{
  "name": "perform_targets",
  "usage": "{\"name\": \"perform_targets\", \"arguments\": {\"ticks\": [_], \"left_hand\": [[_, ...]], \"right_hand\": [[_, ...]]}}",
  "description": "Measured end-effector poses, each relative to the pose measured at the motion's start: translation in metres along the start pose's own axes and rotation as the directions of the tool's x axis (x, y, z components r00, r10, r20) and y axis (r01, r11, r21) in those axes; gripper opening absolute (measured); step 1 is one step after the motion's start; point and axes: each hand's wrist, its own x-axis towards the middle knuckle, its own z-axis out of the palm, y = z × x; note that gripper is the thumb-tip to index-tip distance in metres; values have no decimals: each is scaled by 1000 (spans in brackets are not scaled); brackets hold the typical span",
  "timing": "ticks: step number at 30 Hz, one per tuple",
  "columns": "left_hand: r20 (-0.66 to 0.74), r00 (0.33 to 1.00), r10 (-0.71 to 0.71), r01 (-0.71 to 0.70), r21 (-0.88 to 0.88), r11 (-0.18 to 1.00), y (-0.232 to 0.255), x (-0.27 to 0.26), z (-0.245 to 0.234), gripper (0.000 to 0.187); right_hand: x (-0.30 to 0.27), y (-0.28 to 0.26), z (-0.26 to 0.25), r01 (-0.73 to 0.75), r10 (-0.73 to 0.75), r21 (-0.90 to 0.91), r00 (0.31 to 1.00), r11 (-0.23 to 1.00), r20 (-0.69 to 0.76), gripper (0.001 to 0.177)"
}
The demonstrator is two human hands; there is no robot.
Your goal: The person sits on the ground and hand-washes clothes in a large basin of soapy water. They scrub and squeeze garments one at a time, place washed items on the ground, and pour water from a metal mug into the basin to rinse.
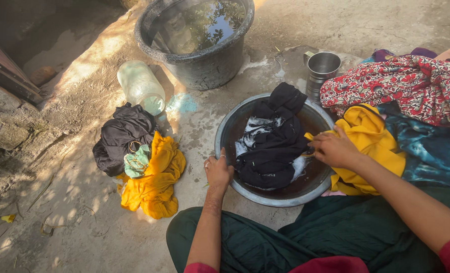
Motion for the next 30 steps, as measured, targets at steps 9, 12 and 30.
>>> {"name": "perform_targets", "arguments": {"ticks": [9, 12, 30], "left_hand": [[-20, 1000, -12, 17, 267, 963, 28, -19, -39, 81], [-10, 991, 131, -124, 252, 960, 45, -24, -42, 75], [396, 831, 390, -467, 118, 876, 87, -31, -40, 49]], "right_hand": [[18, -29, 64, -23, 72, -302, 986, 953, 151, 35], [27, -15, 76, 45, 19, -269, 973, 962, 231, 16], [16, 182, -1, 275, 909, 955, 361, 110, -209, 7]]}}
